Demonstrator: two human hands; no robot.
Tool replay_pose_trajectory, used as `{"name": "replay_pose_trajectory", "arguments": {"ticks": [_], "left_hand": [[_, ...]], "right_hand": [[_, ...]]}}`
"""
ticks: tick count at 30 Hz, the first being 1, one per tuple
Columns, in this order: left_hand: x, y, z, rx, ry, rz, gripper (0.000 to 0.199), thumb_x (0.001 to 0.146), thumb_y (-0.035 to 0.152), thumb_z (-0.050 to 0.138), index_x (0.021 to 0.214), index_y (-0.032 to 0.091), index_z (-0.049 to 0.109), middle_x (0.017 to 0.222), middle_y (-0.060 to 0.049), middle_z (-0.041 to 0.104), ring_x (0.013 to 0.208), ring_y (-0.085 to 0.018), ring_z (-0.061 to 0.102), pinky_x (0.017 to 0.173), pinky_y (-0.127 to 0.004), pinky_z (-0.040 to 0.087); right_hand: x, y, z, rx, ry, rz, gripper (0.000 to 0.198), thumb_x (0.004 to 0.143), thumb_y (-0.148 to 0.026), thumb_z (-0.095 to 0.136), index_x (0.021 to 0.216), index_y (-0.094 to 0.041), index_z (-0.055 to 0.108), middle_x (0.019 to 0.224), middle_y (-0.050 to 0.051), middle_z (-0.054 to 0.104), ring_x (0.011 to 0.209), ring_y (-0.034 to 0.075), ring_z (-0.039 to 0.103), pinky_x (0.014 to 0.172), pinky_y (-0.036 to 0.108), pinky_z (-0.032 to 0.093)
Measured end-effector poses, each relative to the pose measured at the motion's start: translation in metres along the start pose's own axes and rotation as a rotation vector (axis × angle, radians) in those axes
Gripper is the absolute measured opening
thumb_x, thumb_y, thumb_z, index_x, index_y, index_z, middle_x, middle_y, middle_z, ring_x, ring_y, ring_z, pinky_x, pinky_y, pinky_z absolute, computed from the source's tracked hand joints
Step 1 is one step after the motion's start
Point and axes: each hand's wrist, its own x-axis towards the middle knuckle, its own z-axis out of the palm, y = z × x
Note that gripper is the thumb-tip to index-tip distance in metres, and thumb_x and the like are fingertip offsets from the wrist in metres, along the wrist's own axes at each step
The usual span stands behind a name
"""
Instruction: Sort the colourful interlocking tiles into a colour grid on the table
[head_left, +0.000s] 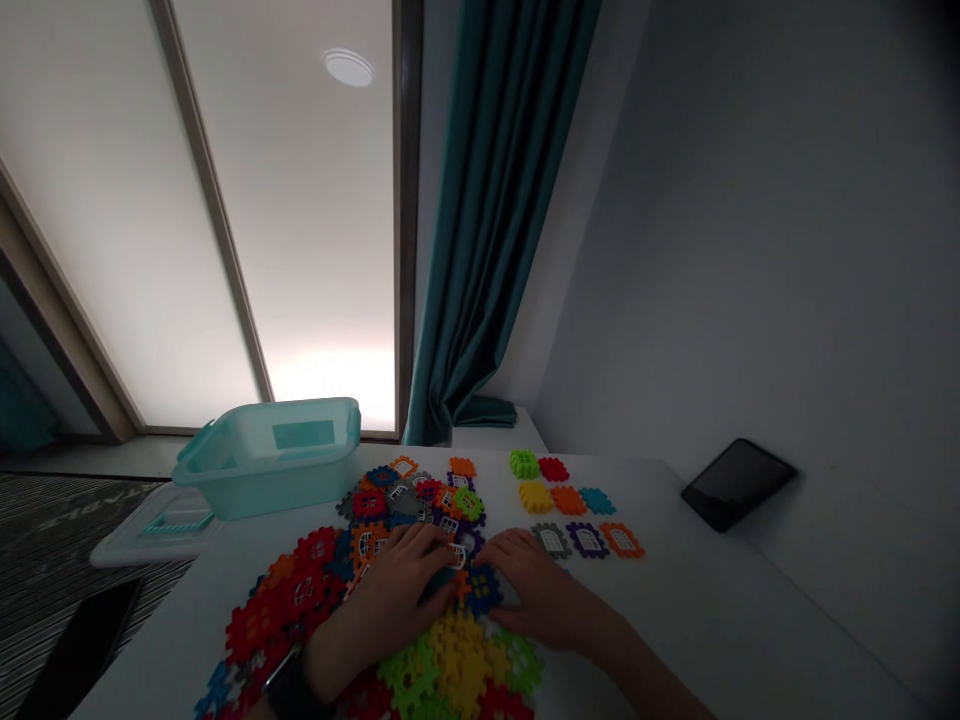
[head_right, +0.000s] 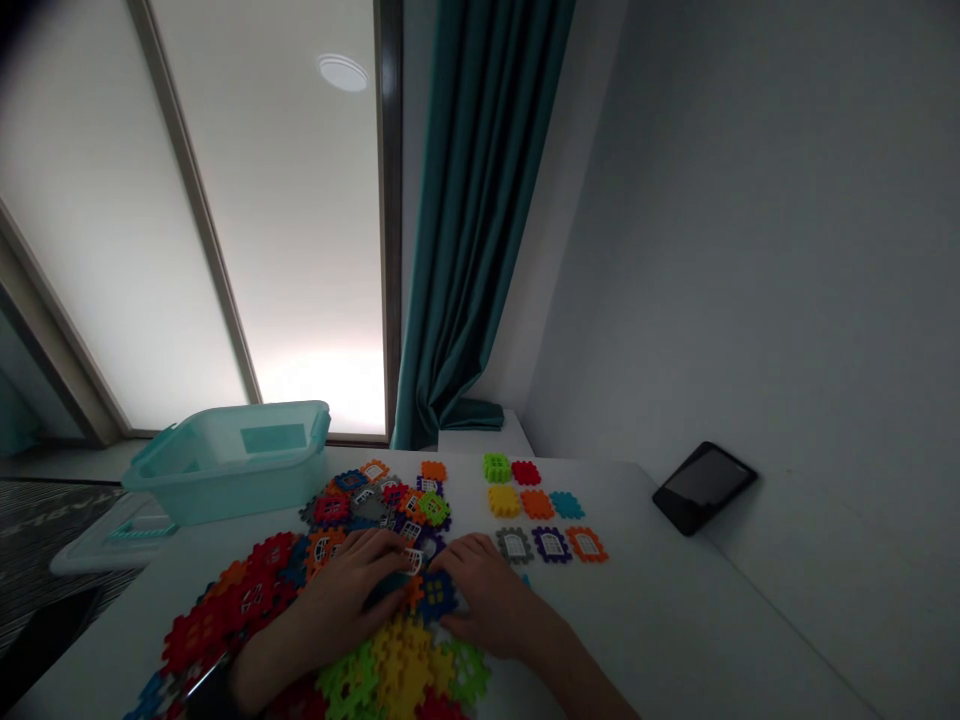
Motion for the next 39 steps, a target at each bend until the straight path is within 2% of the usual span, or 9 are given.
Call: {"name": "replay_pose_trajectory", "arguments": {"ticks": [5,9,12,15,18,25,31,35,39], "left_hand": [[0.000,-0.001,-0.001,-0.018,0.038,-0.014,0.028,0.091,0.014,0.064,0.115,0.027,0.065,0.116,-0.004,0.067,0.108,-0.027,0.062,0.094,-0.043,0.048],[0.000,-0.004,-0.002,0.002,0.112,-0.053,0.033,0.088,0.021,0.069,0.120,0.025,0.063,0.116,-0.006,0.067,0.107,-0.030,0.062,0.094,-0.045,0.049],[0.000,-0.006,-0.002,0.018,0.153,-0.083,0.041,0.085,0.027,0.073,0.124,0.025,0.061,0.117,-0.007,0.067,0.107,-0.031,0.063,0.092,-0.045,0.051],[0.000,-0.007,-0.001,0.036,0.163,-0.088,0.048,0.082,0.032,0.077,0.126,0.025,0.060,0.118,-0.008,0.068,0.108,-0.032,0.064,0.091,-0.046,0.051],[0.000,-0.007,0.000,0.059,0.156,-0.083,0.052,0.077,0.033,0.082,0.125,0.024,0.061,0.118,-0.009,0.068,0.108,-0.033,0.064,0.091,-0.048,0.051],[-0.003,-0.007,-0.006,0.071,0.180,-0.039,0.054,0.074,0.030,0.087,0.123,0.026,0.064,0.117,-0.007,0.068,0.105,-0.032,0.065,0.091,-0.047,0.051],[-0.005,-0.009,-0.007,0.001,0.194,-0.043,0.053,0.073,0.032,0.089,0.119,0.026,0.064,0.119,-0.008,0.067,0.105,-0.032,0.065,0.088,-0.044,0.054],[-0.006,-0.008,-0.005,0.005,0.281,-0.075,0.043,0.077,0.038,0.086,0.111,0.025,0.063,0.115,-0.009,0.068,0.101,-0.031,0.067,0.084,-0.043,0.055],[-0.006,-0.007,-0.002,0.062,0.363,-0.121,0.038,0.077,0.043,0.085,0.099,0.023,0.062,0.107,-0.009,0.068,0.091,-0.030,0.067,0.076,-0.042,0.055]], "right_hand": [[0.006,-0.005,-0.016,-0.023,0.008,0.009,0.048,0.074,-0.016,0.075,0.119,-0.018,0.059,0.120,0.011,0.067,0.119,0.029,0.058,0.112,0.046,0.037],[0.012,-0.009,-0.028,-0.032,0.061,0.007,0.045,0.079,-0.019,0.072,0.122,-0.019,0.058,0.124,0.011,0.066,0.123,0.030,0.057,0.115,0.051,0.033],[0.017,-0.014,-0.029,-0.041,0.119,-0.022,0.043,0.079,-0.018,0.072,0.120,-0.020,0.058,0.123,0.010,0.067,0.120,0.030,0.058,0.113,0.053,0.036],[0.019,-0.020,-0.024,-0.019,0.184,-0.068,0.042,0.079,-0.018,0.073,0.118,-0.021,0.057,0.120,0.009,0.067,0.116,0.030,0.059,0.110,0.053,0.040],[0.016,-0.024,-0.014,0.046,0.280,-0.086,0.034,0.086,-0.020,0.069,0.117,-0.024,0.057,0.121,0.009,0.067,0.116,0.030,0.060,0.106,0.051,0.044],[0.006,-0.017,0.014,0.194,0.497,-0.117,0.031,0.094,-0.035,0.067,0.121,-0.027,0.053,0.129,0.010,0.064,0.122,0.028,0.059,0.101,0.045,0.050],[0.006,-0.013,0.023,0.233,0.530,-0.147,0.031,0.094,-0.039,0.069,0.120,-0.027,0.056,0.128,0.010,0.065,0.121,0.028,0.061,0.101,0.044,0.052],[0.007,-0.018,0.026,0.339,0.548,-0.101,0.031,0.096,-0.035,0.063,0.124,-0.027,0.055,0.133,0.011,0.061,0.125,0.027,0.058,0.106,0.044,0.049],[0.011,-0.026,0.033,0.588,0.555,0.034,0.025,0.097,-0.037,0.060,0.118,-0.025,0.057,0.112,0.007,0.066,0.108,0.024,0.065,0.094,0.037,0.054]]}}
